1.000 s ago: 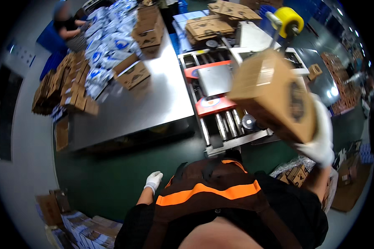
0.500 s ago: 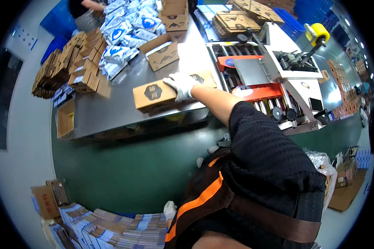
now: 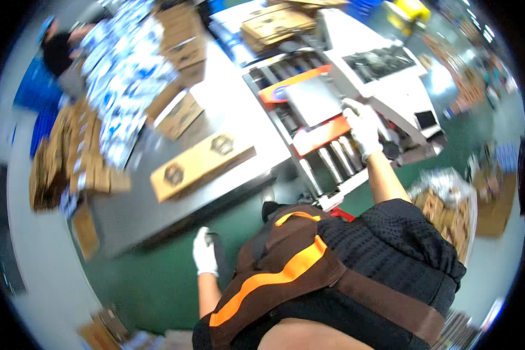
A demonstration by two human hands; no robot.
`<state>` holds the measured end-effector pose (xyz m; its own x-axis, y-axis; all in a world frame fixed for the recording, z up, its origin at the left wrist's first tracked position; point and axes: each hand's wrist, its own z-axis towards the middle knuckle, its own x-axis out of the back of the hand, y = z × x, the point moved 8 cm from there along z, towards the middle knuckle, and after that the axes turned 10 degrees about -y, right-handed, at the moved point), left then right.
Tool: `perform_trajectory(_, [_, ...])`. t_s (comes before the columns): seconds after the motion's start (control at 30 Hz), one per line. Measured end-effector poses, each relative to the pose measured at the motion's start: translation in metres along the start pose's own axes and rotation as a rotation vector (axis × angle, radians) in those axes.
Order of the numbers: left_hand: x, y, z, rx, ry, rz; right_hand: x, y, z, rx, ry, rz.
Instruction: The person places white packaged items into cardboard boxes on a conveyor belt. They fold the box flaps and seal the boxes using a tape dispenser. The sealed boxes are then moved along the conveyor belt.
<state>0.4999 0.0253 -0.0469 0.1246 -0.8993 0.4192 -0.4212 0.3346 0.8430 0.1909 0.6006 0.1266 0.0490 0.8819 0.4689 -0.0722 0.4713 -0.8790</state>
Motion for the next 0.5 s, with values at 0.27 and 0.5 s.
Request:
perform_trajectory(0.27, [-0.032,0.235,0.205,-0.273,-0.300,1.164,0.219,0.112,0.070,-0.453,0.572,-0.744])
perform_trajectory(0.5, [-0.043,0.239,0.231,-0.220,-0.165,1.112,0.241,0.191,0.087,-0.928,0.436,-0.859])
